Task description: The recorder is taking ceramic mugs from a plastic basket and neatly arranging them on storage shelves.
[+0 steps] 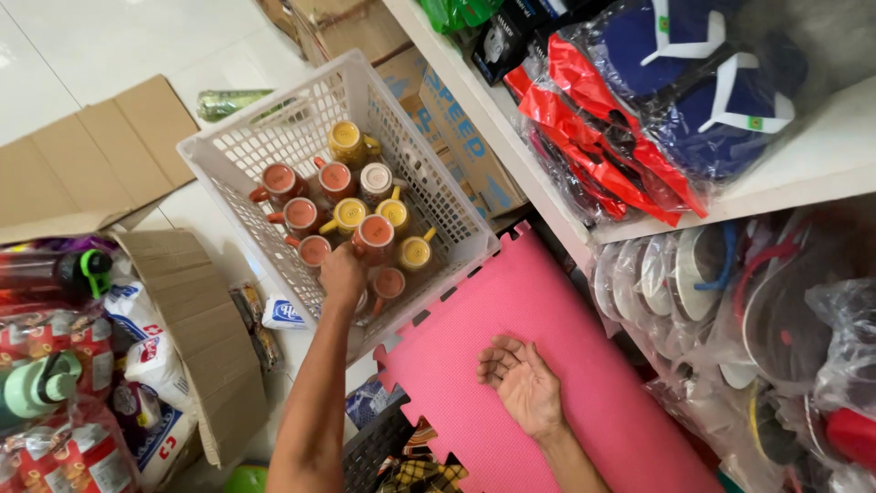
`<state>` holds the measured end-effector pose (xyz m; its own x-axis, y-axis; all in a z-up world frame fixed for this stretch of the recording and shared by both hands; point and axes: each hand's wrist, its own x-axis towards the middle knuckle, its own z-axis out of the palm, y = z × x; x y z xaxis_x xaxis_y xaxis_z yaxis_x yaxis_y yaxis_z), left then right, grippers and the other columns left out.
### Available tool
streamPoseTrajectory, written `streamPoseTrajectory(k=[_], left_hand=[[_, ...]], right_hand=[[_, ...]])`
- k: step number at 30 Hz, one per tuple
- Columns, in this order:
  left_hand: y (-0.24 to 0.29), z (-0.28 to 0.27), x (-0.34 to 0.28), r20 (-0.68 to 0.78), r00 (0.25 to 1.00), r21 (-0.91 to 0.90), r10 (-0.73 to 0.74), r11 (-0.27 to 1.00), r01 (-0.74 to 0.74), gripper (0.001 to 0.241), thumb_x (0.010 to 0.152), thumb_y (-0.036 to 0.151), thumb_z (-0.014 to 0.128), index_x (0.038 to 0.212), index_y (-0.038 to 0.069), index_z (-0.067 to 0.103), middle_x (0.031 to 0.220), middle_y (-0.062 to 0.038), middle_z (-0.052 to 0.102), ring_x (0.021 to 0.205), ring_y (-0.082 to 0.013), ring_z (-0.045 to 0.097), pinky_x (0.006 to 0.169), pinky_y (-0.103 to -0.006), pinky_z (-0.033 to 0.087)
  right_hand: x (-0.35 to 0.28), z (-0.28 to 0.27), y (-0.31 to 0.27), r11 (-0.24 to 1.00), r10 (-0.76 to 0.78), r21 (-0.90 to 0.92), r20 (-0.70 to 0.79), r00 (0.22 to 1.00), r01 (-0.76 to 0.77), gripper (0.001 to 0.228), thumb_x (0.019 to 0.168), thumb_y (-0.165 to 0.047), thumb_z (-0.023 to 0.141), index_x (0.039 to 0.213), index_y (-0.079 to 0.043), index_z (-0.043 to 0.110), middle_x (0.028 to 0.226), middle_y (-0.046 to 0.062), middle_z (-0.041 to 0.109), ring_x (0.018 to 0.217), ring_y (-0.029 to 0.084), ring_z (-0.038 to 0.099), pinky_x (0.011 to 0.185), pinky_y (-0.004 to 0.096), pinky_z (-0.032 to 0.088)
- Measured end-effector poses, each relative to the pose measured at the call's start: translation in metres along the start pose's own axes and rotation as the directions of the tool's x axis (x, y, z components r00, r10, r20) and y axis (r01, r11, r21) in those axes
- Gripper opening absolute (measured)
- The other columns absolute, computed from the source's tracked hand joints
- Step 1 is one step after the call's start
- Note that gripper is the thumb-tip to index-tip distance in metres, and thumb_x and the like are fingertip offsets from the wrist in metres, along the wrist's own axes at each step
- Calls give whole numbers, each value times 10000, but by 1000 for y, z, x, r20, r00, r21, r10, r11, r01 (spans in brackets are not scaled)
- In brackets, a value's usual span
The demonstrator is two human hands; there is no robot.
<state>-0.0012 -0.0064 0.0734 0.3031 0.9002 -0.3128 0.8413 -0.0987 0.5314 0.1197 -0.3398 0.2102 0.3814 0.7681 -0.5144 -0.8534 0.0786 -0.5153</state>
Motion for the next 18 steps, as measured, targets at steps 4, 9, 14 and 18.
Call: streamPoseTrajectory(k=[4,9,14,18], left_hand=[[11,-26,-23,-29,995,-121,94,988,-97,226,863,181,703,1064,90,750,988,-246,729,954,-448,697,833,-541,547],[50,-73,-77,230,971,-670,61,734,113,210,852,101,706,1047,34,739,935,-86,789,859,-201,735,788,-332,569],[59,-63,-113,365,898,-894,246,360,265,100,921,58,656,1012,25,682,932,-48,742,764,-114,629,686,-274,496],[67,-51,-134,310,872,-935,380,290,206,43,970,48,671,984,14,647,886,-64,685,687,-123,570,637,-287,458]], right_hand=[[-2,3,0,1000,0,-7,4,1000,0,555,1048,-456,395,1257,24,580,1085,208,659,1006,306,623,937,465,502],[-5,6,2,969,-44,-247,-70,997,25,501,1040,-388,420,1221,43,601,1046,183,683,979,278,650,920,443,538],[-11,7,12,848,-106,-520,22,994,102,403,1023,-283,509,1174,60,658,1015,159,728,913,238,694,843,399,574],[-23,21,4,766,-104,-628,89,991,137,291,979,-191,599,1145,28,695,1024,104,759,949,187,725,891,334,593]])
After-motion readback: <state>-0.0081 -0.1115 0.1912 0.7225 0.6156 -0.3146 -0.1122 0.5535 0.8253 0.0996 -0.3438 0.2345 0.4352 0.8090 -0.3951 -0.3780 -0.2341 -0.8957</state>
